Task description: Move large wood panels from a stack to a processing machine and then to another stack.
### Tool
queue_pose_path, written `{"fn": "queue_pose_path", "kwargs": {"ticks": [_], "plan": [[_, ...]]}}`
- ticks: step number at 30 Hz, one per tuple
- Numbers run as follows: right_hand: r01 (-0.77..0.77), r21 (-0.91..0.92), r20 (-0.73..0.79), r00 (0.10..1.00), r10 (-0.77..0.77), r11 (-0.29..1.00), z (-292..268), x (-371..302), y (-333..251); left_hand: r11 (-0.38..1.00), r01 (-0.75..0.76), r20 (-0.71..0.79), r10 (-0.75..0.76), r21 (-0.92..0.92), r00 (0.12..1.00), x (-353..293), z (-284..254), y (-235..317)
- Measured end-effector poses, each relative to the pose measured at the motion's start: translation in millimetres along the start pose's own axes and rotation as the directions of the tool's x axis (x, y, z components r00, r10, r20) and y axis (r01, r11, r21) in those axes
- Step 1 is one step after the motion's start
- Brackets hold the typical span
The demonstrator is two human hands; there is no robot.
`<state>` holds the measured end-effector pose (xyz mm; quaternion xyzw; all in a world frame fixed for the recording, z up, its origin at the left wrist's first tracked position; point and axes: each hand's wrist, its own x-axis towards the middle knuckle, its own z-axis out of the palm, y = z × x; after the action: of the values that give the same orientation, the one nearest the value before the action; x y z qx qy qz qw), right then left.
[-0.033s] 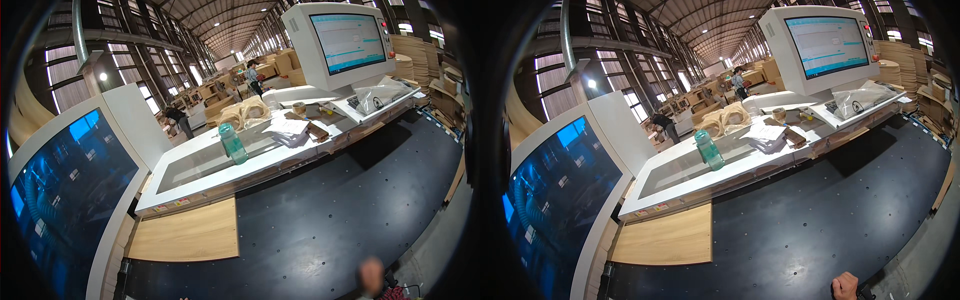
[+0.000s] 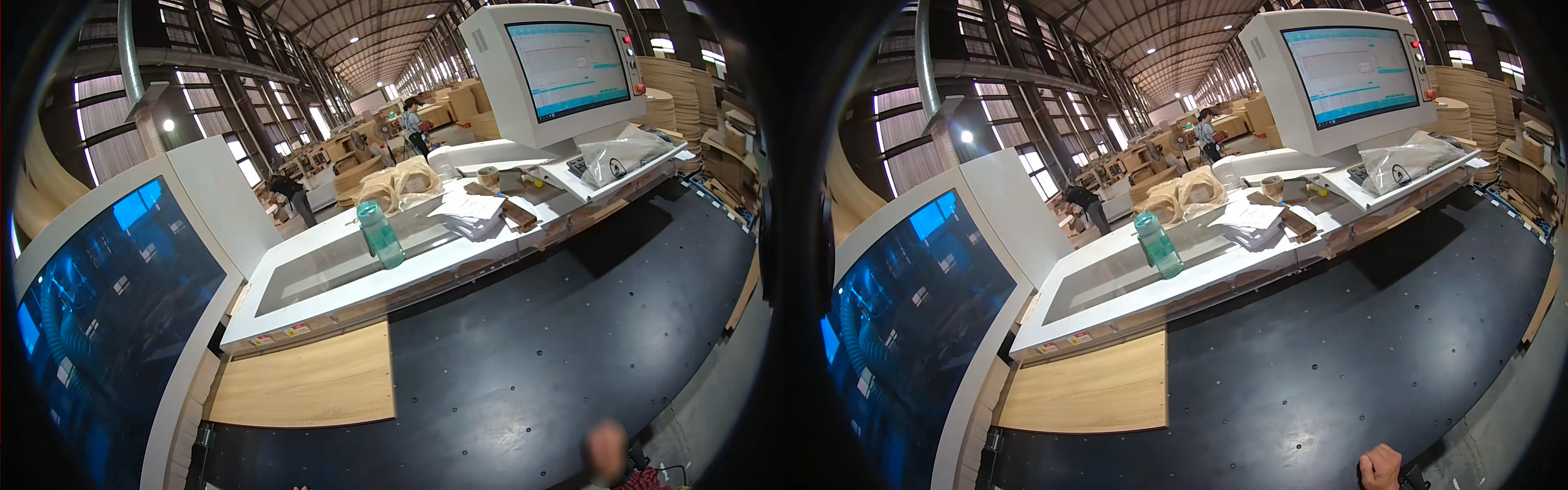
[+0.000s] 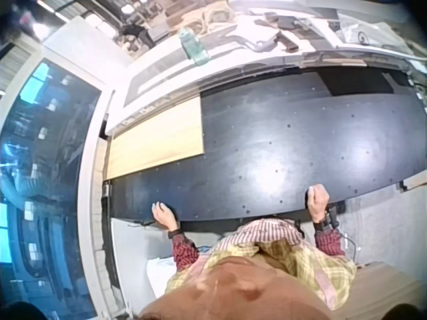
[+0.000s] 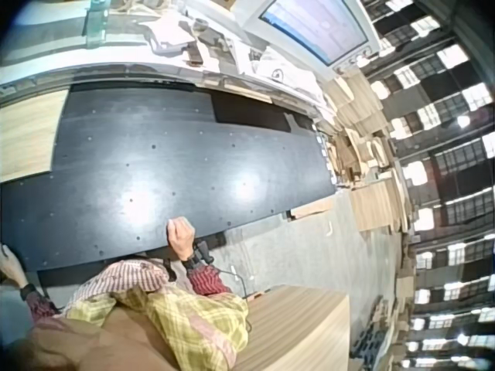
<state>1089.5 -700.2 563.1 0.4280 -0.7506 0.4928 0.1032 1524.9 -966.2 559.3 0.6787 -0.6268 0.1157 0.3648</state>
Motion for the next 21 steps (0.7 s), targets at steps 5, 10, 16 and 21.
{"fn": "queue_pose_path", "kwargs": {"ticks": [5,10,16,21], "plan": [[0.017,-0.013,0.021,1.000,-0.017,1.000,1.0,-0.5,4.5,1.000,-0.002,-0.001,0.002,-0.002,1.000,0.4,0.1,1.1],[0.022,-0.010,0.011,1.000,-0.022,1.000,0.9,-0.4,3.9,1.000,0.000,0.020,0.000,0.009,1.000,1.7,-1.2,2.4],[0.023,-0.019,0.018,1.000,-0.023,1.000,2.0,-1.2,5.6,1.000,0.017,0.043,-0.018,0.022,0.999,0.7,1.1,-0.4],[0.030,-0.030,0.016,0.999,-0.030,0.999,1.6,-1.9,5.7,1.000,0.018,0.043,-0.019,0.021,0.999,0.9,0.3,-0.3]]}}
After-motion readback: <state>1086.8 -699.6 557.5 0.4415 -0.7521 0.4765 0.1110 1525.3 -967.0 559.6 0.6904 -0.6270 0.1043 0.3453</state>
